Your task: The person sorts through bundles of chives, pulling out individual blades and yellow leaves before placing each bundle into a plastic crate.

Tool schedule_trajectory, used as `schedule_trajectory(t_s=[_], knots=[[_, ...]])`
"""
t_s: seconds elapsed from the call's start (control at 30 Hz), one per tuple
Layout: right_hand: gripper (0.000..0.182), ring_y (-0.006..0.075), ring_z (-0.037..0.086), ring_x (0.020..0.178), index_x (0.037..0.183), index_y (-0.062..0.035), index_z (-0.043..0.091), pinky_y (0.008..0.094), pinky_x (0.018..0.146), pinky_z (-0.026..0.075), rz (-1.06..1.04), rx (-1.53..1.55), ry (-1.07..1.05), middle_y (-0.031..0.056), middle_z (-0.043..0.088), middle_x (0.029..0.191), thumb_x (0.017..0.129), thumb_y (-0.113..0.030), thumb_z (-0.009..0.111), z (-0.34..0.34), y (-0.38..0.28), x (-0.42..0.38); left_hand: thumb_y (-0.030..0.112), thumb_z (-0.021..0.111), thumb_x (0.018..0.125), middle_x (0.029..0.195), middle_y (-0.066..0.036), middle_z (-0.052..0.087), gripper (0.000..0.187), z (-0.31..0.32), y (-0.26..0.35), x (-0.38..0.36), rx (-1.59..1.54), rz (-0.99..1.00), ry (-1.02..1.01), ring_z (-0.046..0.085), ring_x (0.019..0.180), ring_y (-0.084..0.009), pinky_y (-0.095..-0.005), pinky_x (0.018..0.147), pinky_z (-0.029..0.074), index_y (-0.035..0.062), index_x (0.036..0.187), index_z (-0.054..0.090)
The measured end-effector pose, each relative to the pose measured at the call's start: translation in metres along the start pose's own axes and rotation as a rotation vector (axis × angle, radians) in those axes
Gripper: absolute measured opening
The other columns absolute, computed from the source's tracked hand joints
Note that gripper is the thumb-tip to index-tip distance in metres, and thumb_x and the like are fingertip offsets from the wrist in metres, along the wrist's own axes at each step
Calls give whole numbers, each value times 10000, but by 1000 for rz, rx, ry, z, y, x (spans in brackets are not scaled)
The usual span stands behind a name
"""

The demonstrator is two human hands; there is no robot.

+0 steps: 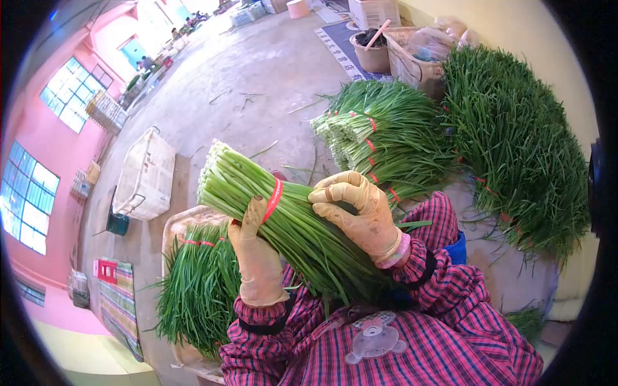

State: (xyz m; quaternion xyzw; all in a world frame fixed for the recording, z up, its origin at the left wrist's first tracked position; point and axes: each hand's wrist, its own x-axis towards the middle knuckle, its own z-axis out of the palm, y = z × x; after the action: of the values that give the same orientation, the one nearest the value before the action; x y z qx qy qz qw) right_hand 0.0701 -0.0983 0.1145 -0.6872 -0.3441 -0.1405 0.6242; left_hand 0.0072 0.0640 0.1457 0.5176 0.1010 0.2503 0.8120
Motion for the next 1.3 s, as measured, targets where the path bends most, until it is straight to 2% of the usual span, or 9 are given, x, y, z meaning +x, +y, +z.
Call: schedule_trajectory(t_s=[0.2, 0.4, 0.57, 0.73, 0.87, 1.03, 1.1, 1.23, 1.3], knots=[[133, 282, 607, 714, 831, -113, 616, 390, 641, 483, -141, -417, 12, 65, 603, 784, 840, -230, 678, -11, 21, 8, 226, 569, 937, 1052, -77, 631, 312, -7, -12, 8, -5, -25, 55, 623, 928, -185, -337, 841, 514, 5, 1157, 573], [165, 276, 628, 896, 958, -80, 631, 364, 808, 501, 199, -410, 53, 100, 631, 932, 838, -177, 689, -41, 92, -7, 266, 533, 967, 1018, -78, 637, 307, -12, -6, 15, -2, -51, 145, 624, 893, -180, -332, 822, 519, 4, 1117, 590], [307, 272, 550, 1148, 1101, -72, 649, 373, 1013, 407, 52, 60, -192, 122, 601, 1175, 812, -150, 712, -19, 30, 17, 227, 535, 968, 1006, -66, 630, 272, -12, -23, 19, 25, -36, 116, 619, 882, -166, -334, 807, 518, 3, 1114, 582], [154, 227, 617, 856, 843, -120, 696, 362, 732, 469, -27, -219, -72, 8, 672, 874, 739, -222, 745, -3, 35, 20, 169, 584, 933, 1056, -61, 618, 262, 13, -21, 12, 53, -22, 157, 609, 921, -159, -327, 836, 506, 15, 1145, 571], [124, 252, 624, 794, 832, -110, 690, 356, 686, 488, -87, -375, -128, 33, 662, 819, 756, -198, 734, -3, 28, 21, 159, 604, 916, 1078, -59, 609, 296, 6, -23, 9, 91, -14, 130, 604, 946, -159, -332, 854, 501, 20, 1173, 557], [142, 192, 613, 642, 875, -36, 662, 317, 606, 498, 370, 140, -1, 86, 646, 749, 841, -170, 691, 7, 34, 13, 200, 606, 915, 1064, -52, 609, 327, -9, -27, 10, 104, 12, 120, 604, 949, -164, -340, 869, 498, 23, 1184, 550], [187, 115, 572, 669, 875, -10, 647, 271, 629, 476, 473, 208, 104, 74, 643, 746, 876, -194, 681, 7, 68, 4, 201, 612, 911, 1063, -53, 609, 332, -11, -23, 14, 74, 5, 140, 606, 943, -163, -340, 865, 501, 23, 1185, 550], [298, 167, 616, 853, 1024, 15, 632, 314, 795, 491, 695, 416, 140, 78, 672, 924, 855, -219, 710, -16, 63, 8, 176, 632, 896, 1068, -61, 613, 348, -25, -17, 16, -28, -52, 168, 613, 932, -163, -333, 843, 512, 22, 1195, 545], [600, 226, 573, 1108, 1267, 25, 532, 352, 971, 437, 331, 220, -190, 159, 613, 1164, 796, -258, 773, -8, 37, 7, 145, 641, 885, 1076, -65, 614, 351, -25, -22, 17, 1, -33, 187, 614, 943, -162, -329, 844, 513, 20, 1199, 543]])
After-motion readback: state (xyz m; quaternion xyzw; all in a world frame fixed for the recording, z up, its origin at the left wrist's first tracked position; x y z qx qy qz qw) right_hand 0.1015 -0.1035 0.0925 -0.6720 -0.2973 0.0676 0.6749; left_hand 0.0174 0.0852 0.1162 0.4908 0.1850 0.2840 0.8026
